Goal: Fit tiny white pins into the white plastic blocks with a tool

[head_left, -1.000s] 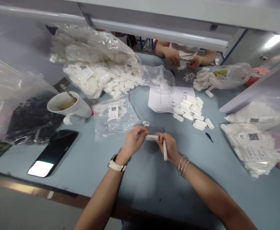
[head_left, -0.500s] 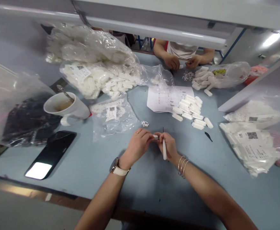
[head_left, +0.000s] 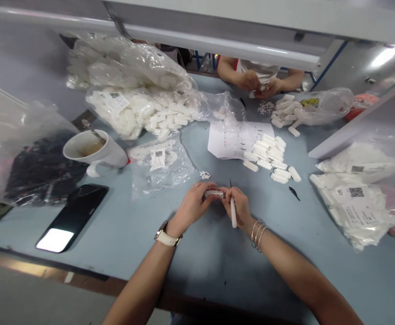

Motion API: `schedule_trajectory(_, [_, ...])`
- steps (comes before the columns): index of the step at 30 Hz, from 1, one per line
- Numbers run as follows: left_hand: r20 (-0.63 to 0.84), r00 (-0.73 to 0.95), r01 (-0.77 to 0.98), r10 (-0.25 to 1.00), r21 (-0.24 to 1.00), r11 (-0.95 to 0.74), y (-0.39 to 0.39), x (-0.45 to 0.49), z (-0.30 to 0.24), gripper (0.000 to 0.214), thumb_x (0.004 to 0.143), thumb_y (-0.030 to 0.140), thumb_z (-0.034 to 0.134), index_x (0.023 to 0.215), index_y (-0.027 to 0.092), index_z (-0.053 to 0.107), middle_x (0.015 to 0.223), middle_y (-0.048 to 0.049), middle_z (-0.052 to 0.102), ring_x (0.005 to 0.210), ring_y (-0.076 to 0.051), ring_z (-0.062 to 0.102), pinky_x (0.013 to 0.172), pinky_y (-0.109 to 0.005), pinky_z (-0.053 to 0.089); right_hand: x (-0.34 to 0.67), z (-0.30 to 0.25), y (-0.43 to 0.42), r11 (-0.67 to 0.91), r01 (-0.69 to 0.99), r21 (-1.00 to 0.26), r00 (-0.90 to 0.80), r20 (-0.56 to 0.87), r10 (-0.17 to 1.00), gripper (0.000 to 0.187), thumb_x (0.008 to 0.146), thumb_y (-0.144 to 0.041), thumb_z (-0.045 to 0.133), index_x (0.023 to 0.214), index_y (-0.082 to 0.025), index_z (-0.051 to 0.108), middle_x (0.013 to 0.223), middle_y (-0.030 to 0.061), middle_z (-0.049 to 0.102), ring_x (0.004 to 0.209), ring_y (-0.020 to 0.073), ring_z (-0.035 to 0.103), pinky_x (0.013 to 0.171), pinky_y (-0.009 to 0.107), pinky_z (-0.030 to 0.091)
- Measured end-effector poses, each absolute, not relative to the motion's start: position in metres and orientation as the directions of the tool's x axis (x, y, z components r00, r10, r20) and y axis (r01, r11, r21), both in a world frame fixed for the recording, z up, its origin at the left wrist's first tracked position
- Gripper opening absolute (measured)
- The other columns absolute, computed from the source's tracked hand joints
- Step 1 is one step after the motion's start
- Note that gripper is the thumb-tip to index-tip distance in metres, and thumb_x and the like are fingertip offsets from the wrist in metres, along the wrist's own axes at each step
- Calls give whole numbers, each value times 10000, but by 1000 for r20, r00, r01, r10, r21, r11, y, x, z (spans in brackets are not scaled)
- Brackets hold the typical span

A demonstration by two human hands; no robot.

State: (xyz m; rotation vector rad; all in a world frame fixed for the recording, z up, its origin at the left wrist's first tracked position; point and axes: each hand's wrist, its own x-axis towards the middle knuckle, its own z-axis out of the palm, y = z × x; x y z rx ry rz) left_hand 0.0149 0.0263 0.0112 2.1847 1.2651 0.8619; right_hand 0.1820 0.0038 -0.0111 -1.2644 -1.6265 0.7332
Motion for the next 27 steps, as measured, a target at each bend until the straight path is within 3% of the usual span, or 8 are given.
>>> schedule_trajectory(6, [170, 348, 571, 922, 741, -352, 25, 15, 15, 151, 868, 316, 578, 953, 203, 630, 853, -35, 683, 747, -171, 617, 642, -287, 499, 181, -9, 3, 289, 403, -868, -53, 293, 955, 237, 819, -219, 534, 617, -237, 410, 715, 42, 648, 766, 194, 653, 703, 297, 513])
schedule_trajectory(9, [224, 335, 551, 915, 741, -383, 26, 16, 14, 140, 870, 321, 583, 900, 190, 622, 853, -41, 680, 778, -176, 623, 686, -300, 510, 181, -8, 3, 280, 390, -877, -57, 280, 958, 223, 808, -192, 531, 629, -237, 407, 785, 51, 682, 802, 190, 660, 738, 305, 516])
schedule_trajectory(14, [487, 405, 567, 774, 530, -631, 26, 16, 9, 144, 907, 253, 525, 841, 182, 632, 995, -86, 662, 934, -205, 604, 810, -354, 503, 180, -12, 4, 276, 334, -901, -17, 287, 958, 188, 782, -162, 515, 646, -235, 407, 832, 63, 693, 843, 195, 684, 747, 314, 523])
schedule_trajectory(18, [548, 457, 633, 701, 354, -689, 25, 17, 9, 148, 914, 196, 499, 874, 181, 641, 1059, -96, 650, 991, -226, 572, 848, -389, 487, 179, -15, 4, 229, 301, -926, -10, 237, 971, 169, 758, -145, 509, 660, -237, 407, 896, 74, 704, 875, 203, 687, 768, 330, 525])
schedule_trajectory(27, [573, 476, 660, 667, 268, -702, 24, 20, 13, 164, 921, 166, 474, 855, 161, 624, 1088, -102, 649, 1025, -224, 560, 872, -383, 483, 179, -14, 3, 221, 307, -926, 0, 232, 973, 190, 782, -206, 538, 654, -240, 402, 900, 69, 719, 849, 212, 681, 770, 341, 514])
